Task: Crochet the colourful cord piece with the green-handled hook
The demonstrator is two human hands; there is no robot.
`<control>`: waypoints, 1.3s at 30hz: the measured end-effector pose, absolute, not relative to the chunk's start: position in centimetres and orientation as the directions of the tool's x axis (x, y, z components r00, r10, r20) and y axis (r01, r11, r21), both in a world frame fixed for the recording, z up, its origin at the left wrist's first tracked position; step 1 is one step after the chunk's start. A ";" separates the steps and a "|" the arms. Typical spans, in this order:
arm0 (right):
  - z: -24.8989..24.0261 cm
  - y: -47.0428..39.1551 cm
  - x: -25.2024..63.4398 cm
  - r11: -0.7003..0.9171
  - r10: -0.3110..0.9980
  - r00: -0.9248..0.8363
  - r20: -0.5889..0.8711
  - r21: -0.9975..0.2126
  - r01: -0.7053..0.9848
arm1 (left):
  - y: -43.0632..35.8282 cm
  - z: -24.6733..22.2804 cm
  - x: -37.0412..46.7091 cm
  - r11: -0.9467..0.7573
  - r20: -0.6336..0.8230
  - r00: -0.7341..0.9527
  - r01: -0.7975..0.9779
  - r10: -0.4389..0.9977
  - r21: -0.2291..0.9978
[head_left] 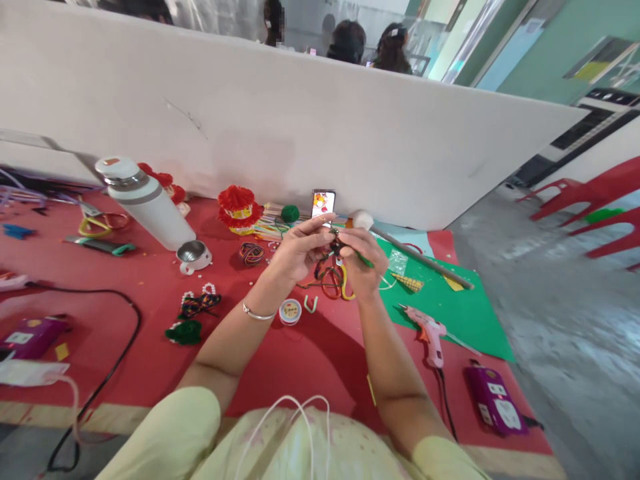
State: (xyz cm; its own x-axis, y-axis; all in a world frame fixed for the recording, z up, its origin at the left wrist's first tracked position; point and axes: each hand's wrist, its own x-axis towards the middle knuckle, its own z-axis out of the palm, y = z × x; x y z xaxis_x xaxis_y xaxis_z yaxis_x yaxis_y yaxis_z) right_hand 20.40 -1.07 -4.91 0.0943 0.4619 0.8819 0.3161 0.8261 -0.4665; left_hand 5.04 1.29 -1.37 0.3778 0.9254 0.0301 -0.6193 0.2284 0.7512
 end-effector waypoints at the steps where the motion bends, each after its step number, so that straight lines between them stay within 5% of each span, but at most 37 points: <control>1: -4.8 -0.9 20.6 0.814 0.499 0.111 0.859 -0.509 0.281 | 1.3 -1.3 5.0 0.189 0.056 0.352 -0.622 0.934 0.760; 6: -4.7 -0.6 21.0 0.745 0.608 0.186 0.772 -0.636 0.202 | 0.9 -1.5 5.6 -0.011 0.158 0.192 -0.601 0.969 0.799; 12: -4.5 -1.2 20.8 0.822 0.488 0.099 0.867 -0.495 0.283 | 0.5 -1.7 6.0 -0.153 0.229 0.070 -0.552 0.971 0.819; 16: -4.2 -1.8 20.8 0.823 0.413 0.026 0.910 -0.385 0.417 | 0.5 -1.4 5.7 -0.100 0.233 0.154 -0.589 0.960 0.802; 25: -4.5 -2.0 19.5 0.795 0.388 0.117 0.914 -0.397 0.460 | 0.2 -1.6 6.7 -0.073 0.159 0.066 -0.675 0.985 0.734; 32: -4.8 -0.6 21.4 0.801 0.572 0.151 0.806 -0.589 0.112 | 0.1 -0.1 4.8 0.203 0.012 0.325 -0.620 0.946 0.758; 39: -4.5 -0.2 22.4 0.796 0.603 0.049 0.796 -0.605 0.026 | 0.3 0.4 4.2 0.308 -0.086 0.379 -0.575 0.921 0.758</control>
State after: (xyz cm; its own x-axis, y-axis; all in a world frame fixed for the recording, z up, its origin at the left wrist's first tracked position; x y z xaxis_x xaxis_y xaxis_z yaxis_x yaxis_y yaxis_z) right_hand 22.40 -0.17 -4.53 0.0493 0.6030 0.7962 0.0257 0.7962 -0.6045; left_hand 4.16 0.26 0.36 0.3794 0.9212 -0.0864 -0.5748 0.3079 0.7582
